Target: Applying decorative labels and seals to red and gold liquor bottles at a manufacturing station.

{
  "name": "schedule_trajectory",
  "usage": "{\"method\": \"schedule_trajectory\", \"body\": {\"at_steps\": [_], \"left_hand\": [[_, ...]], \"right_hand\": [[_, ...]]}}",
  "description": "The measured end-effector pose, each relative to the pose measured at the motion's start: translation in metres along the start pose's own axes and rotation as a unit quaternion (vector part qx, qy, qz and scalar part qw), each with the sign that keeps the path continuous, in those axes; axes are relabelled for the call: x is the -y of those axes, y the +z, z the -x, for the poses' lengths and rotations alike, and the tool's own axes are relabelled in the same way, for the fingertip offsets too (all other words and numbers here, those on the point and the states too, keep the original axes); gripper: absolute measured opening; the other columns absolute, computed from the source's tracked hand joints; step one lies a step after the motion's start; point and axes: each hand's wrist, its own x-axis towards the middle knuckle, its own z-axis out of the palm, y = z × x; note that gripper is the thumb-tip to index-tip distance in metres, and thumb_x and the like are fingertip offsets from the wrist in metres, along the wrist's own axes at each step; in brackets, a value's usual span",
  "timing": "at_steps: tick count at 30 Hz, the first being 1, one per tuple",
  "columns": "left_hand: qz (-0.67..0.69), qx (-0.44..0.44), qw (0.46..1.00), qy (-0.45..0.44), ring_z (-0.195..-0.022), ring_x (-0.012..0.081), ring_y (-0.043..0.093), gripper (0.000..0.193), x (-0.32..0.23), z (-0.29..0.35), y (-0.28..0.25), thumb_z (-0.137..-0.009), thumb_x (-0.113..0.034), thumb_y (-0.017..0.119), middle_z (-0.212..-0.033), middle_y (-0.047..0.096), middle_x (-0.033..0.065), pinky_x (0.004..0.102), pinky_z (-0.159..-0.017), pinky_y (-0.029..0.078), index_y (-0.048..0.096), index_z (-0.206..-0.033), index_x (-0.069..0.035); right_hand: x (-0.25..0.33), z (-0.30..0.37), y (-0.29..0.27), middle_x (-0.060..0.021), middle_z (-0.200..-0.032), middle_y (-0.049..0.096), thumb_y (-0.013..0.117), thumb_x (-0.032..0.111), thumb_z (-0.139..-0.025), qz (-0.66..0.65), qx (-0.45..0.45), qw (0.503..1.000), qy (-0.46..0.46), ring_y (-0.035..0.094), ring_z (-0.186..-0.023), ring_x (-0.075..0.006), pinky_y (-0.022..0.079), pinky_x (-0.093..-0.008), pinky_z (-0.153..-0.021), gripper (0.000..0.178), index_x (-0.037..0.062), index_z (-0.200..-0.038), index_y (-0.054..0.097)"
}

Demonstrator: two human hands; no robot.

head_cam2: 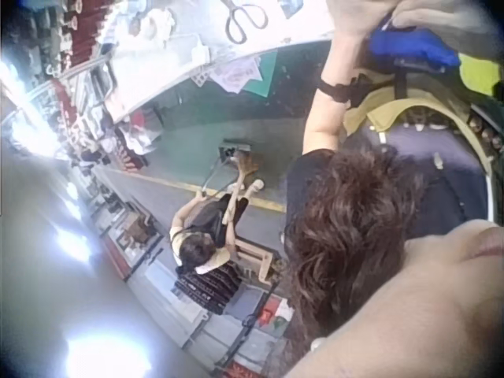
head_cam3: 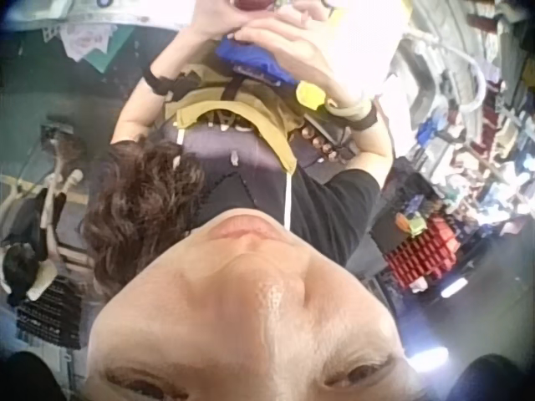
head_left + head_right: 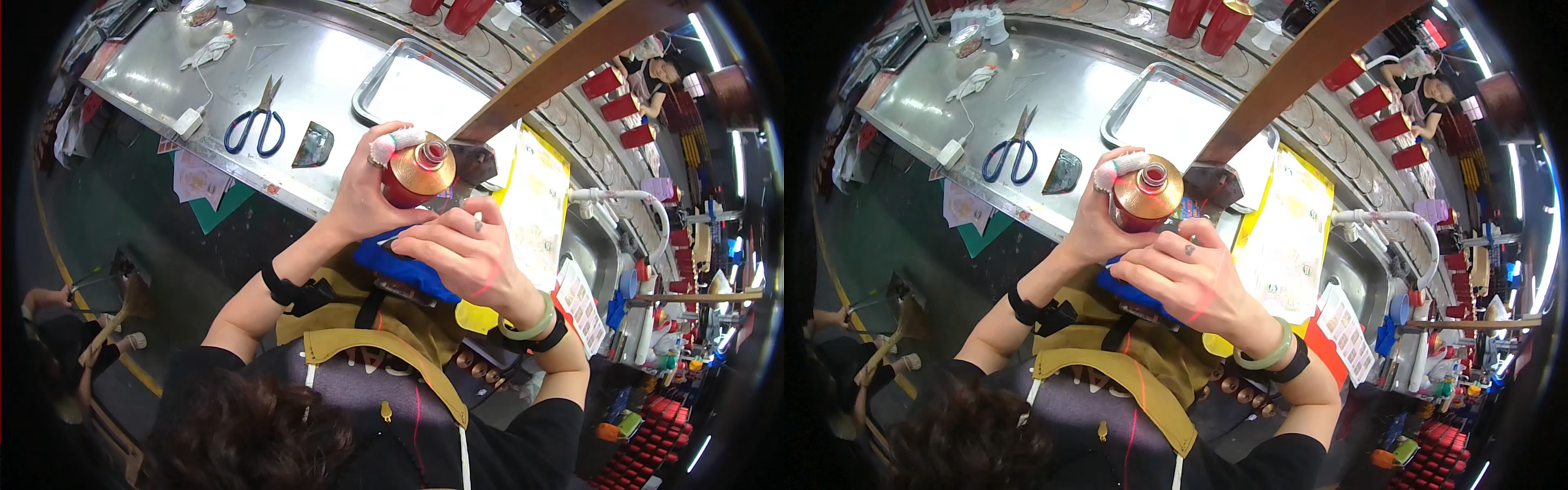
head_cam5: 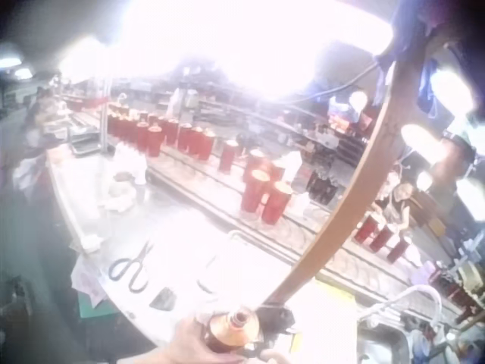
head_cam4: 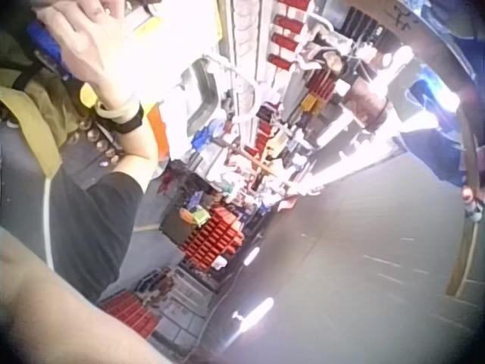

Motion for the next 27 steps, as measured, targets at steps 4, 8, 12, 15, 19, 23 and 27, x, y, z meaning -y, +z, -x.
{"method": "schedule_trajectory", "body": {"at_steps": [4, 8, 12, 15, 19, 23, 27], "left_hand": [[-0.082, -0.019, 0.996, 0.029, -0.119, 0.0378, 0.057, 0.087, 0.001, -0.001, 0.003, -0.065, -0.03, 0.101, -0.13, 0.053, 0.0167, 0.046, -0.102, 0.049, 0.057, -0.136, -0.007], [-0.086, -0.017, 0.996, 0.024, -0.118, 0.0373, 0.057, 0.085, 0.0, -0.003, 0.001, -0.061, -0.026, 0.099, -0.129, 0.053, 0.0164, 0.0456, -0.101, 0.049, 0.059, -0.134, -0.008], [-0.084, 0.012, 0.996, 0.028, -0.116, 0.0363, 0.062, 0.083, -0.007, -0.004, -0.007, -0.064, -0.022, 0.096, -0.128, 0.058, 0.0167, 0.0445, -0.099, 0.052, 0.059, -0.137, -0.007], [-0.094, 0.037, 0.995, 0.025, -0.127, 0.0359, 0.064, 0.089, -0.009, -0.004, -0.016, -0.063, -0.021, 0.095, -0.139, 0.06, 0.0192, 0.0436, -0.107, 0.052, 0.057, -0.142, -0.005], [0.029, 0.066, 0.997, -0.003, -0.141, 0.0332, 0.056, 0.093, -0.006, -0.002, -0.012, -0.067, -0.02, 0.095, -0.152, 0.054, 0.0207, 0.0425, -0.117, 0.045, 0.051, -0.148, -0.003], [-0.032, -0.016, 0.999, -0.004, -0.132, 0.0339, 0.055, 0.096, -0.005, 0.003, 0.002, -0.064, -0.024, 0.101, -0.147, 0.045, 0.0158, 0.0431, -0.109, 0.049, 0.052, -0.145, -0.008], [-0.054, -0.036, 0.998, 0.007, -0.122, 0.0315, 0.058, 0.086, -0.006, 0.001, 0.002, -0.064, -0.024, 0.101, -0.135, 0.048, 0.0148, 0.0418, -0.102, 0.052, 0.059, -0.137, -0.007]], "right_hand": [[-0.003, 0.0, -0.003, 0.0039, -0.101, 0.079, 0.073, 0.007, -0.073, 0.099, -0.11, 0.974, 0.173, 0.068, -0.086, -0.0135, 0.043, -0.0336, -0.081, 0.028, 0.0165, -0.099, 0.078], [-0.004, 0.0, -0.006, 0.0041, -0.1, 0.08, 0.074, 0.006, -0.073, 0.007, 0.016, 1.0, 0.004, 0.07, -0.082, -0.0132, 0.045, -0.0335, -0.082, 0.026, 0.0164, -0.097, 0.078], [-0.002, 0.0, -0.009, 0.0045, -0.101, 0.079, 0.074, 0.004, -0.073, 0.058, -0.1, 0.978, 0.172, 0.068, -0.085, -0.0114, 0.045, -0.0355, -0.086, 0.027, 0.0166, -0.098, 0.077], [-0.002, 0.001, -0.008, 0.0042, -0.103, 0.079, 0.075, 0.009, -0.075, 0.006, -0.023, 0.997, 0.071, 0.068, -0.087, -0.0115, 0.045, -0.0347, -0.087, 0.022, 0.0165, -0.095, 0.076], [-0.005, 0.001, -0.004, 0.0061, -0.101, 0.078, 0.075, 0.012, -0.076, 0.01, -0.079, 0.993, 0.087, 0.068, -0.086, -0.0116, 0.044, -0.034, -0.086, 0.021, 0.018, -0.095, 0.077], [-0.006, 0.001, 0.0, 0.0065, -0.097, 0.078, 0.074, 0.012, -0.076, 0.049, -0.104, 0.99, 0.086, 0.068, -0.086, -0.0109, 0.044, -0.0329, -0.084, 0.021, 0.0189, -0.096, 0.078], [-0.004, 0.002, 0.0, 0.0074, -0.1, 0.078, 0.071, 0.011, -0.079, -0.004, -0.038, 0.999, 0.032, 0.068, -0.085, -0.0098, 0.043, -0.0334, -0.087, 0.024, 0.018, -0.101, 0.078]]}}
